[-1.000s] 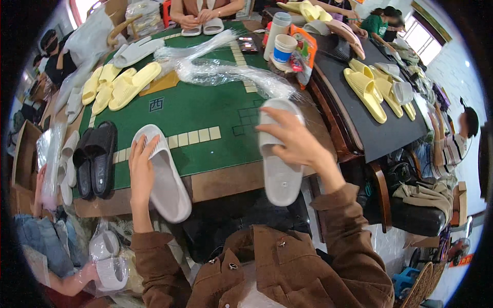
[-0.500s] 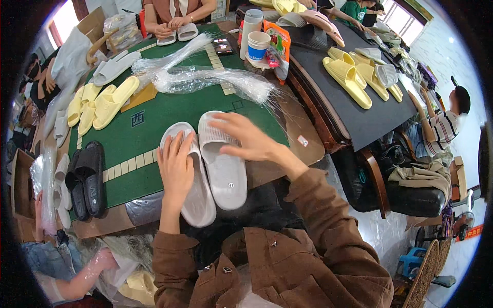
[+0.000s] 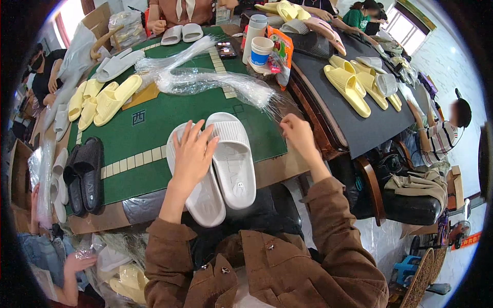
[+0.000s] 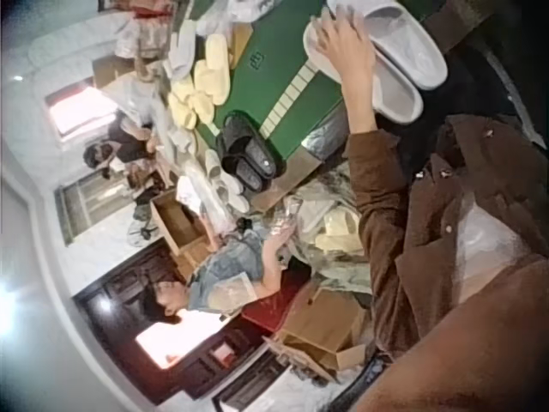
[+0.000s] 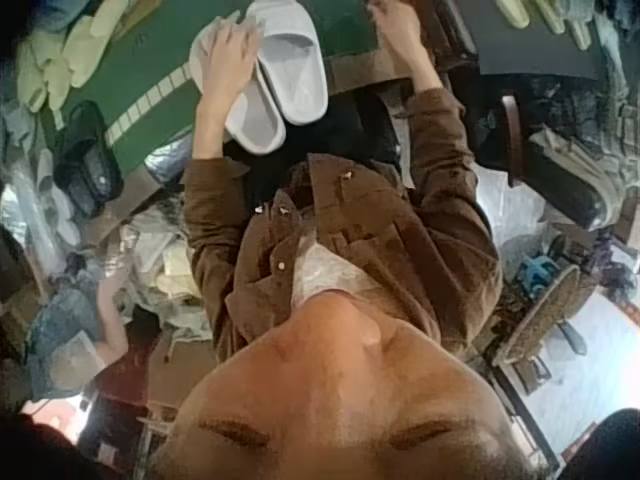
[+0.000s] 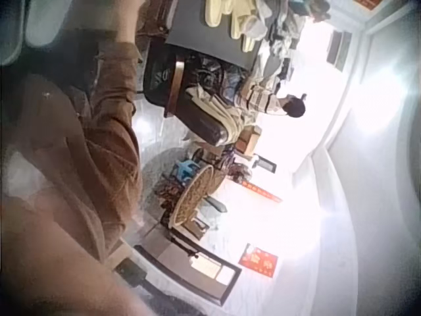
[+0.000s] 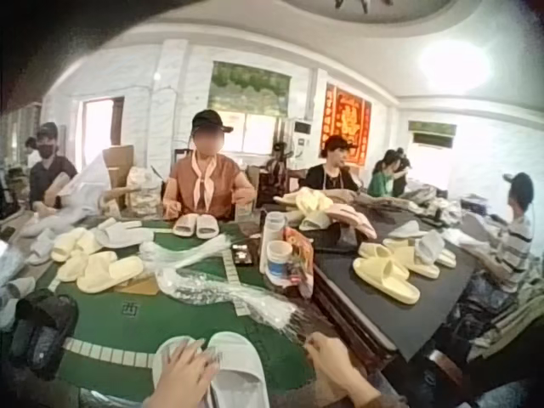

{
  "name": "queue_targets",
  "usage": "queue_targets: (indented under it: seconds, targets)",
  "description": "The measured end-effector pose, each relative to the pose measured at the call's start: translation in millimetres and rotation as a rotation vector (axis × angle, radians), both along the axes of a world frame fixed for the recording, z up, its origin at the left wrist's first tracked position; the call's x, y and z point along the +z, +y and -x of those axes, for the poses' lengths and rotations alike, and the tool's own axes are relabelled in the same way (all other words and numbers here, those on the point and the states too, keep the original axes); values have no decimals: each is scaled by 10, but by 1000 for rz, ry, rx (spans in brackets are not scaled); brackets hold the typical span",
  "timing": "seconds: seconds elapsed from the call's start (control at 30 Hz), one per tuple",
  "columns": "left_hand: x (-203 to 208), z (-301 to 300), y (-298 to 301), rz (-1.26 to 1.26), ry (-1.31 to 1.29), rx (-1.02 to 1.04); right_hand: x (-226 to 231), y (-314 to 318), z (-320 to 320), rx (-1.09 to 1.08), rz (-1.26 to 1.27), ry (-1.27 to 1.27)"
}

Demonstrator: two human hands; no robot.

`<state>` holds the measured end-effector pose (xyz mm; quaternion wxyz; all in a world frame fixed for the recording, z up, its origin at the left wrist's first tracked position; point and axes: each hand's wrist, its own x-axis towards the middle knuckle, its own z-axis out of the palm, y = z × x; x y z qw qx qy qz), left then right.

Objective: The person assembles pairs of plastic slide sandals by hand at a workbench. They pick up individual slippers in white, yellow, and black, align the soles, and press them together to secure the fit. The person handles the items one at a time, occasionally adjusting their position on the green mat.

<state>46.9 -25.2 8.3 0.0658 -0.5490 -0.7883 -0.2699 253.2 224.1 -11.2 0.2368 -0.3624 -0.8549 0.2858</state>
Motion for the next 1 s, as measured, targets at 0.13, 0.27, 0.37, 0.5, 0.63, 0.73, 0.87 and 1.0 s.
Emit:
queue_targets:
  seconds: [0.13, 0.27, 0.37, 0.5, 0.63, 0.73, 0.87, 1.0]
  targets:
    - [-36, -55, 212, 73, -19, -33, 593, 7, -532, 66, 746, 554]
    - [-71, -87, 235, 51, 40, -20, 1026, 166, -1138, 278, 1021, 1411]
    - [-38, -99, 163, -58, 102, -8, 1529, -283, -1102, 258, 831, 1520]
    - [500, -695, 209, -420, -172, -322, 1601, -830, -1086, 519, 476, 940]
    - [919, -1216, -46, -400, -968, -581, 1622, -1364, -848, 497, 712, 655]
    - [823, -1296, -151, -266, -1367, -756, 1570, -1478, -728, 574, 881, 646]
    - [737, -1209, -395, -118, -1554, -730, 1564, -1495, -720, 581, 945, 770]
    - [781, -1097, -687, -186, -857, -484, 1511, -1418, -805, 552, 829, 909]
